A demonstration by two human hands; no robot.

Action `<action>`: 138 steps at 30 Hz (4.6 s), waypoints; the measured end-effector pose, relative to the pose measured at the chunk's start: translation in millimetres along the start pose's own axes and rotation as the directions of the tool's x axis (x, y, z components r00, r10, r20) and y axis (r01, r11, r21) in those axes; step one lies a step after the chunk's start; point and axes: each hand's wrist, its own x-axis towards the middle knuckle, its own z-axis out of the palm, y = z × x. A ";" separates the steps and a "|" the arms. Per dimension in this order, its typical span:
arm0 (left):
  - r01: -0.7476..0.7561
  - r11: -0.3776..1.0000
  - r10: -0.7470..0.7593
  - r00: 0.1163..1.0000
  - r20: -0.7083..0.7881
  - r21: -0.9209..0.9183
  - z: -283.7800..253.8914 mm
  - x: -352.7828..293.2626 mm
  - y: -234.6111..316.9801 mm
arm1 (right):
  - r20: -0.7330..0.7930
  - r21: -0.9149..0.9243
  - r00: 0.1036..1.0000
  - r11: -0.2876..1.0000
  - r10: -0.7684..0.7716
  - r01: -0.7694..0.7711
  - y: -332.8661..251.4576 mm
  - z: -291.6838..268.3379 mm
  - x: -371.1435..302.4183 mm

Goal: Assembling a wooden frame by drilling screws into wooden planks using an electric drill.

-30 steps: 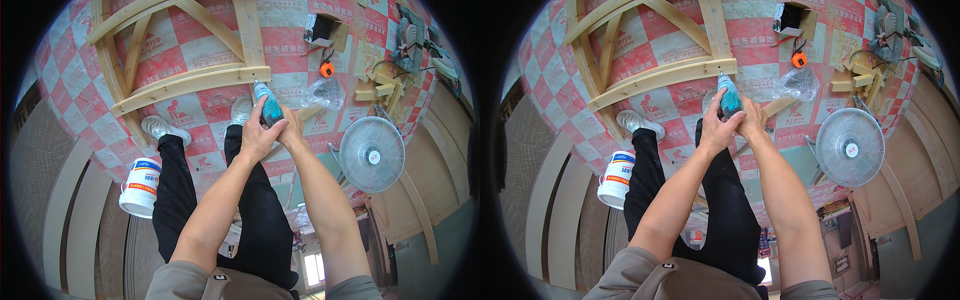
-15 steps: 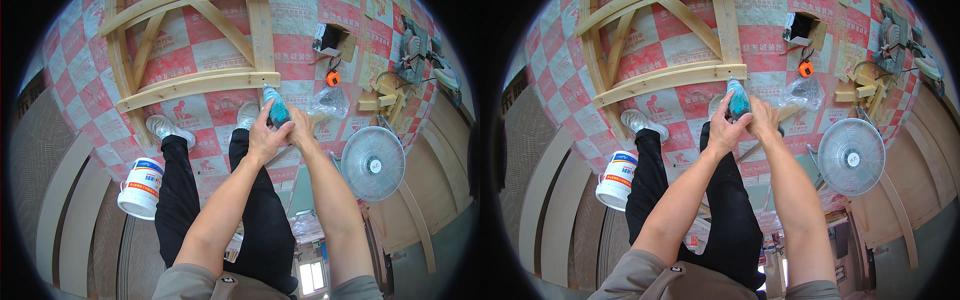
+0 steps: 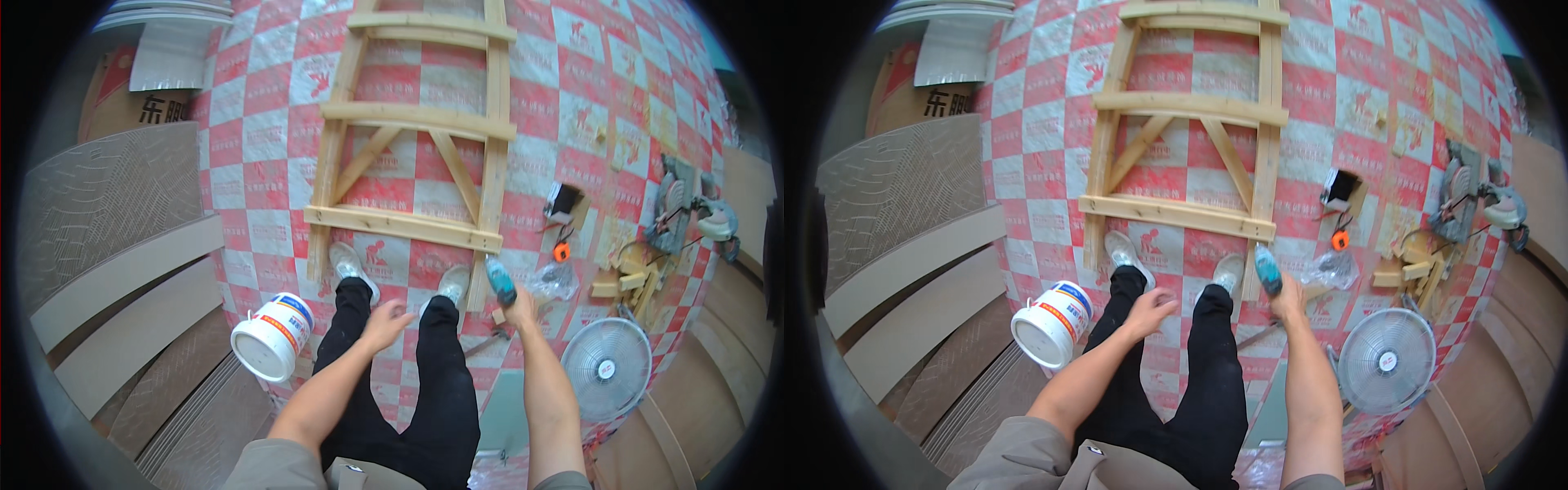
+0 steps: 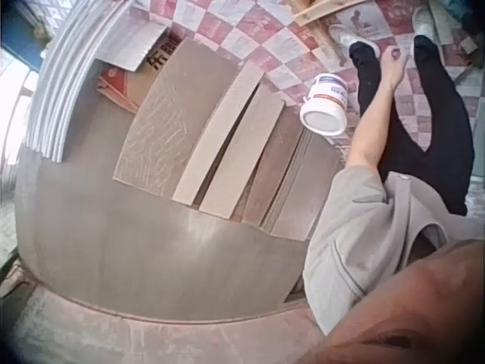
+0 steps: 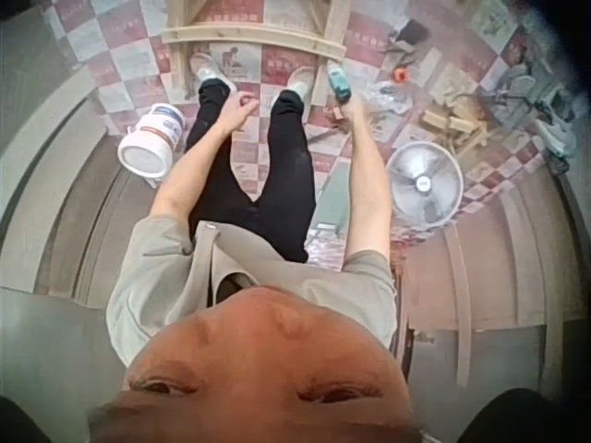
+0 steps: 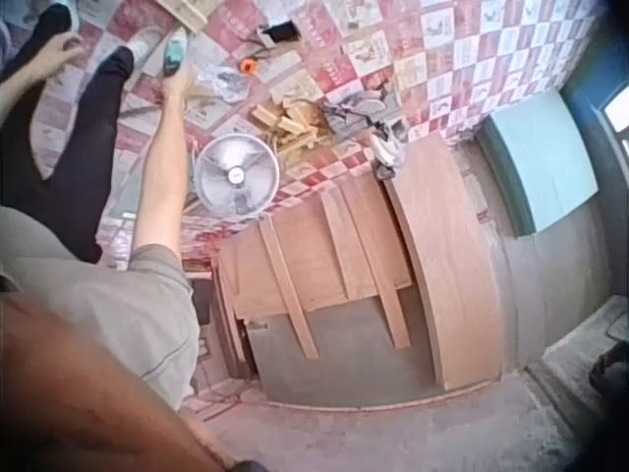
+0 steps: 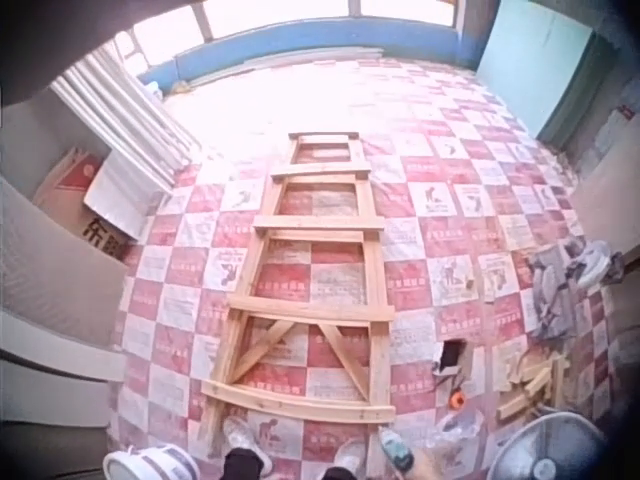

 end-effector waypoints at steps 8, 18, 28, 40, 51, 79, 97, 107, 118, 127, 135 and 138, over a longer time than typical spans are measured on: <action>0.241 0.957 -0.280 0.910 -0.305 -0.160 -181.0 -49.1 -67.3 | 0.004 0.030 0.954 0.953 0.301 -0.301 -4.7 -13.3 -121.6; 0.292 0.781 -0.280 0.954 0.108 -0.552 -304.3 -89.9 -12.4 | 0.094 0.099 0.810 0.804 0.579 -0.586 -21.2 19.8 -285.7; 0.359 0.744 -0.337 0.930 0.148 -0.563 -380.3 -100.2 16.0 | 0.129 0.159 0.791 0.775 0.597 -0.611 -76.3 29.5 -303.9; 0.296 0.775 -0.326 0.944 0.049 -0.558 -372.5 -63.2 89.1 | 0.111 0.468 0.838 0.716 0.534 -0.518 -96.7 -18.5 -208.5; 0.387 0.795 -0.479 0.873 -0.092 -0.468 -391.2 36.9 169.7 | 0.132 0.718 0.868 0.558 0.478 -0.416 -131.8 -100.1 33.8; 0.157 0.975 -0.212 0.862 -0.461 -0.154 -380.9 350.4 111.5 | -0.597 0.567 0.724 0.820 0.346 0.076 -113.4 -110.4 316.0; -0.208 0.946 0.115 0.932 -0.345 -0.247 -367.2 459.3 122.0 | -0.414 0.547 0.910 0.800 0.003 0.246 -91.9 -118.9 408.9; -0.203 0.902 0.093 0.953 -0.288 -0.380 -365.4 457.5 99.1 | -0.330 0.565 0.944 0.805 0.020 0.180 -106.2 -128.4 395.3; -0.289 0.842 0.116 0.922 -0.369 -0.456 -359.0 467.3 85.1 | -0.326 0.670 0.944 0.716 0.046 0.197 -91.7 -112.9 399.8; -0.275 0.834 0.111 0.933 -0.343 -0.478 -357.3 463.9 89.4 | -0.315 0.678 0.947 0.713 0.063 0.179 -88.5 -114.9 400.7; -0.281 0.849 0.118 0.927 -0.357 -0.447 -361.6 469.8 85.0 | -0.290 0.637 0.954 0.759 0.078 0.132 -94.6 -116.9 399.6; -0.274 0.852 0.112 0.927 -0.357 -0.446 -363.7 471.7 80.1 | -0.277 0.663 0.958 0.737 0.072 0.136 -89.1 -114.5 403.2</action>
